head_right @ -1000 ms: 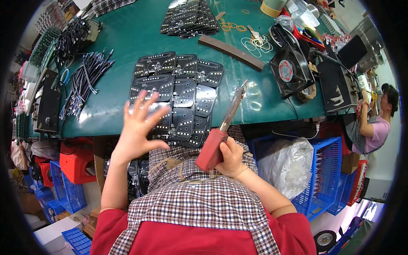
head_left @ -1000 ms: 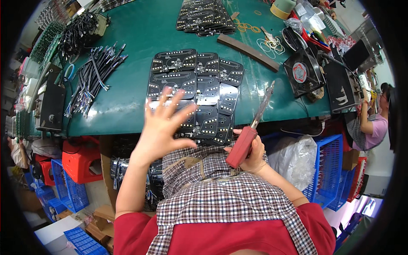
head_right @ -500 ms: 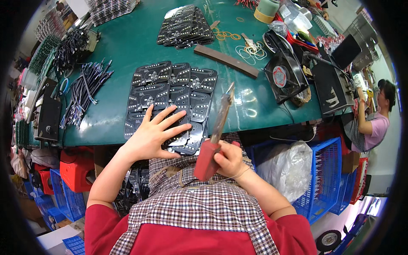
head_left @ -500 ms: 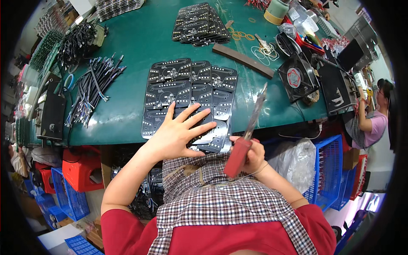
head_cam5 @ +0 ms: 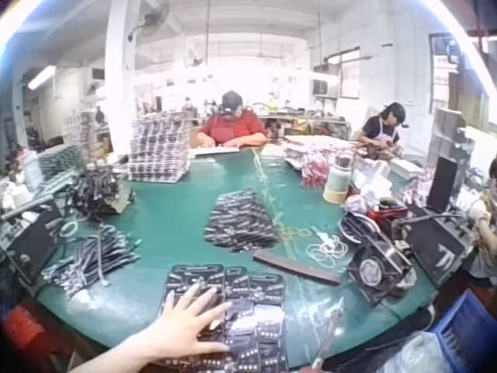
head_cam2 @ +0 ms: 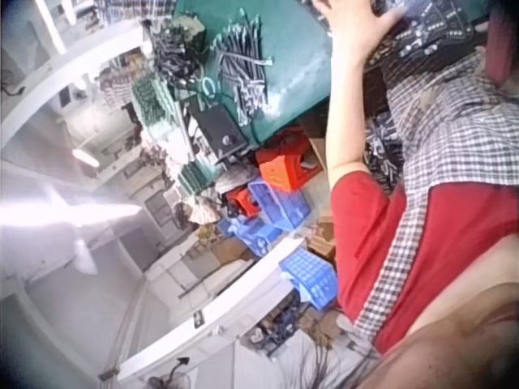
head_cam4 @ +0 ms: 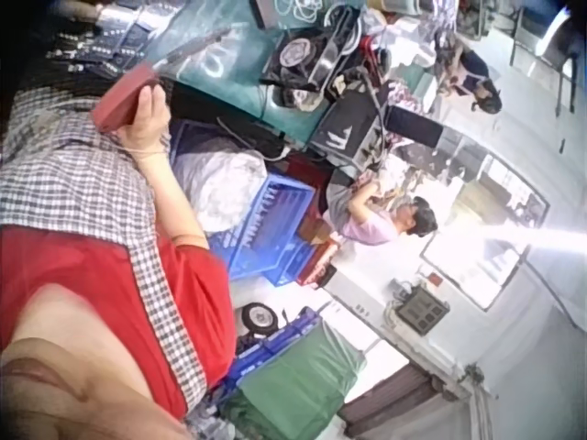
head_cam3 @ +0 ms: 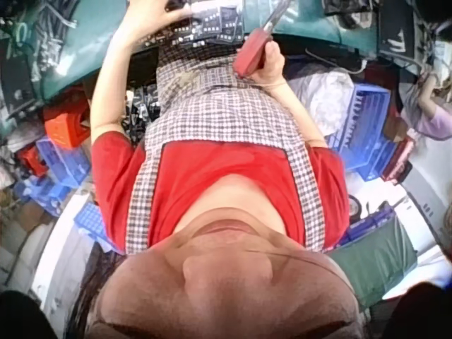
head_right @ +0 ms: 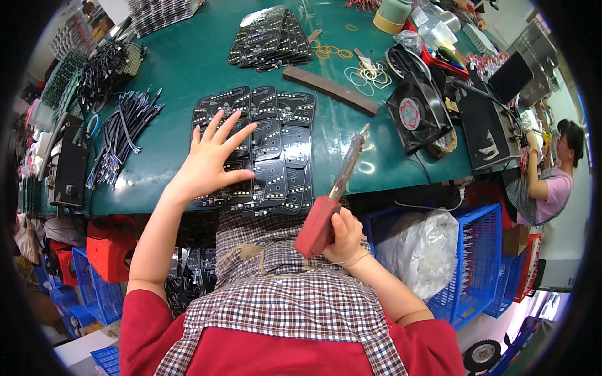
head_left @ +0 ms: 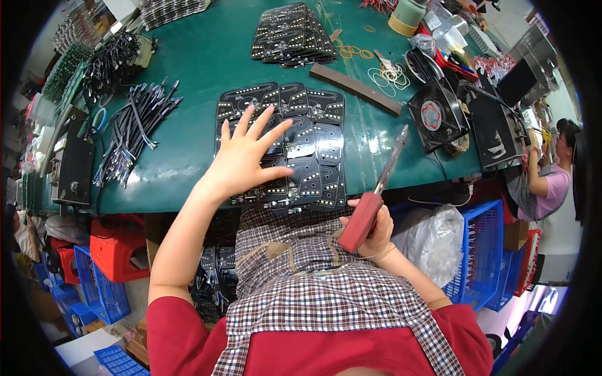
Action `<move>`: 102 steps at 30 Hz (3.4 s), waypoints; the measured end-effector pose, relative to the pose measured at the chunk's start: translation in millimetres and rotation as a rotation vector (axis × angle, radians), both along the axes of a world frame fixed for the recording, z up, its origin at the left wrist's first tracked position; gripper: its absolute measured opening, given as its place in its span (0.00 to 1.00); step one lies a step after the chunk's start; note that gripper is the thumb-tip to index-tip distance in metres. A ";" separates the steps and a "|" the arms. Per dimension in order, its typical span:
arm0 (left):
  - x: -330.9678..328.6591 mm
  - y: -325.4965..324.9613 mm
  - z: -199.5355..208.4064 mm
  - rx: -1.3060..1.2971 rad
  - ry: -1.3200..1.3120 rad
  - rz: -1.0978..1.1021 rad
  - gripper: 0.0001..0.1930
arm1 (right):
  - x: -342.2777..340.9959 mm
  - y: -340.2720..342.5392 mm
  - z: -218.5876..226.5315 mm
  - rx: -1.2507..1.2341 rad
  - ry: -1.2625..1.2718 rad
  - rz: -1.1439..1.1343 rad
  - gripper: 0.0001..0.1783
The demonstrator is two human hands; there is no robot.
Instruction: The person solders wires onto circuit board panels using a soldering iron, places completed boards into a box, arranges a new board on the table, and solders wires onto it.
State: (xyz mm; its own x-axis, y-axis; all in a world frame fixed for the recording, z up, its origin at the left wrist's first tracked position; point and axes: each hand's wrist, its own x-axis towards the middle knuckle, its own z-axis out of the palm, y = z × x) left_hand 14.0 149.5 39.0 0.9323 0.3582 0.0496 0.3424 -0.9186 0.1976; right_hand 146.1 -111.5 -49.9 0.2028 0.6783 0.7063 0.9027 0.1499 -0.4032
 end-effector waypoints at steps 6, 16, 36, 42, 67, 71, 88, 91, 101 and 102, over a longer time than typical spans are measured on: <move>-25.8 -17.0 1.5 -0.083 0.143 -0.155 0.49 | -4.0 23.6 40.3 -0.138 0.314 -0.026 0.53; -57.1 -18.1 -20.9 -0.043 0.052 -0.057 0.45 | -14.1 68.9 73.5 -0.397 0.489 -0.107 0.52; -79.8 -10.3 -25.2 -0.017 -0.039 -0.064 0.40 | -9.9 76.6 65.8 -0.360 0.532 -0.134 0.53; -99.2 -12.7 -30.2 -0.025 -0.036 0.044 0.41 | -9.9 74.2 62.4 -0.337 0.418 -0.113 0.53; -94.9 -11.9 -35.8 0.000 -0.072 0.090 0.35 | -13.0 75.0 59.9 -0.290 0.418 -0.113 0.51; -95.8 -11.1 -30.9 -0.037 -0.079 0.082 0.33 | -10.8 74.2 55.0 -0.278 0.418 -0.090 0.51; -103.9 -13.9 -35.7 -0.115 -0.192 0.025 0.23 | -12.0 75.5 57.1 -0.300 0.476 -0.099 0.53; -106.1 -13.7 -38.7 -0.107 -0.188 0.014 0.24 | -9.8 75.4 53.9 -0.283 0.448 -0.088 0.54; -50.4 -45.9 -17.6 0.003 -0.091 -0.062 0.41 | -20.9 77.3 68.7 -0.279 0.458 0.012 0.55; -47.6 -44.7 -19.7 -0.008 -0.072 -0.038 0.40 | -21.4 78.7 71.7 -0.258 0.383 0.023 0.55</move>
